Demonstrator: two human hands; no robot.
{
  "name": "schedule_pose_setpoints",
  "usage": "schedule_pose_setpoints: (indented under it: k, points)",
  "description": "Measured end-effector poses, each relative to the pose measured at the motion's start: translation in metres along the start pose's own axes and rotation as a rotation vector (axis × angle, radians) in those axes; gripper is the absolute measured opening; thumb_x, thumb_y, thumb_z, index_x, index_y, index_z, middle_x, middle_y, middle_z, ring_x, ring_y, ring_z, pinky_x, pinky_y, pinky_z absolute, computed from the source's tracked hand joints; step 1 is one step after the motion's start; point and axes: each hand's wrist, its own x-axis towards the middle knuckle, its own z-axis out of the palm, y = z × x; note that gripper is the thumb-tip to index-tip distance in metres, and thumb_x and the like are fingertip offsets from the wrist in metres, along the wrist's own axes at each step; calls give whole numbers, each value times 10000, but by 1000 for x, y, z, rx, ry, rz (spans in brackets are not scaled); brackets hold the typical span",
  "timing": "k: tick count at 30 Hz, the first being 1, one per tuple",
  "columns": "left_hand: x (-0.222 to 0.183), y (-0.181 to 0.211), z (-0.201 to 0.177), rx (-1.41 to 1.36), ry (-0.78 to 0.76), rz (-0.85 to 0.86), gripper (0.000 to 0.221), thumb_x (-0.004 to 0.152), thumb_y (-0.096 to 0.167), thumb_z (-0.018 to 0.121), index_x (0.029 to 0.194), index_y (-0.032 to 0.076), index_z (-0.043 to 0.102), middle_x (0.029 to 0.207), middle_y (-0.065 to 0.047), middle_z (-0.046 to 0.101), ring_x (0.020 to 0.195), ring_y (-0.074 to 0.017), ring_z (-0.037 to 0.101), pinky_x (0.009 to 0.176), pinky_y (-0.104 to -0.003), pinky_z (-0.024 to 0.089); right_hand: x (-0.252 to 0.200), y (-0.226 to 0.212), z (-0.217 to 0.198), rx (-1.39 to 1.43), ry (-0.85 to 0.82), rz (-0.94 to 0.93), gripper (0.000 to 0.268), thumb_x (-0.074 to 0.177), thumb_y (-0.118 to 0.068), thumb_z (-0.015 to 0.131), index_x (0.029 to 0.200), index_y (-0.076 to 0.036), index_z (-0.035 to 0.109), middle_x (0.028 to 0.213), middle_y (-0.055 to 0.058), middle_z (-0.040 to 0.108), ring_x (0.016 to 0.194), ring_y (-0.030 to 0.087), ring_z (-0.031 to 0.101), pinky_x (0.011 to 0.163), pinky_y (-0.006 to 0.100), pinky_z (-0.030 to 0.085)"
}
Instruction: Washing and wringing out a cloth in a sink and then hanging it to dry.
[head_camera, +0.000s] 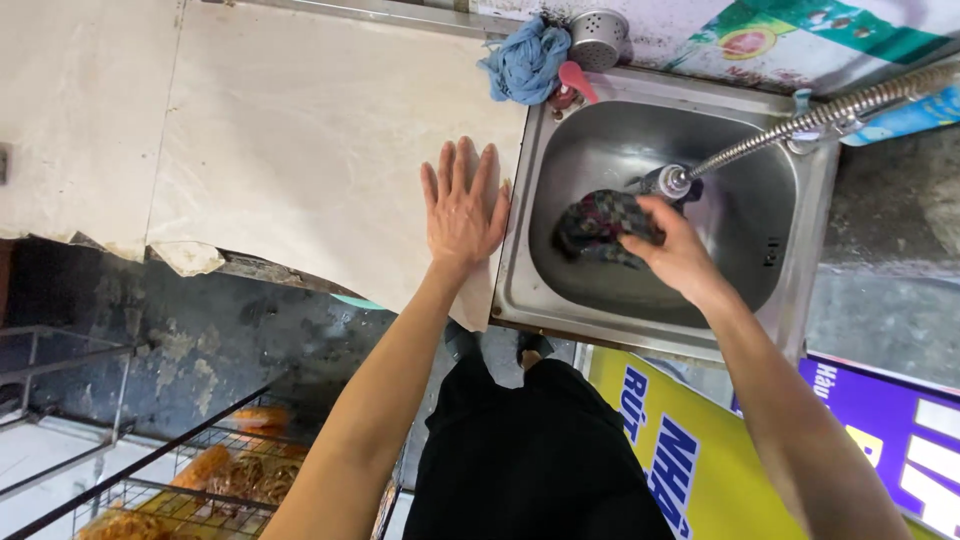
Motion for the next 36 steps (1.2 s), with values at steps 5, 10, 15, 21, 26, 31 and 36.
schedule_pose_setpoints:
  k: [5,10,15,21,26,31,36]
  points:
    - [1,3,-1,-11,1,-19,623,1017,425,516,1566,140,448,1626,-207,364,1535,-409,270,1255,-601,134,3,98,0,-940,-49,-49,710,912,-434,687,1518,-115,500,1414,194,529,1294,382,496,1115,549,429]
    - [3,6,-1,16,-20,-57,611,1022,427,519,1565,156,448,1631,-187,367,1533,-393,276,1257,-597,136,41,56,26,-909,-60,207,861,872,-716,523,1551,-210,365,1679,256,46,1465,560,-27,1029,807,105]
    - [5,6,-1,28,-12,-84,616,1019,428,518,1569,163,444,1642,-173,368,1541,-381,274,1261,-589,139,70,110,63,-1106,-236,-129,949,973,-702,436,1758,-220,207,1691,162,61,1523,482,64,1132,898,19]
    - [4,6,3,37,-16,-96,623,1018,455,506,1577,187,441,1636,-151,368,1539,-361,279,1267,-581,138,91,89,66,-890,-8,-442,923,829,-573,618,1612,-210,290,1705,225,58,1502,592,-10,1131,805,62]
    - [6,8,-2,46,-22,-91,621,1020,467,509,1573,193,441,1638,-142,373,1539,-354,291,1275,-569,149,99,68,68,-1453,-493,-259,681,966,-555,600,1540,-282,356,1749,111,-13,1604,448,-46,1215,808,68]
    - [4,8,-3,19,-14,-88,617,1025,454,520,1576,188,440,1640,-136,380,1546,-351,294,1280,-572,155,98,101,88,-959,66,-330,898,864,-299,688,1683,-101,379,1662,282,225,1560,528,130,1212,712,184]
    - [7,10,-3,27,-10,-87,616,1012,444,532,1567,189,451,1632,-139,384,1540,-354,294,1275,-575,161,79,58,71,-699,143,-303,654,820,-198,677,1462,-115,582,1531,263,400,1371,447,385,1105,593,345]
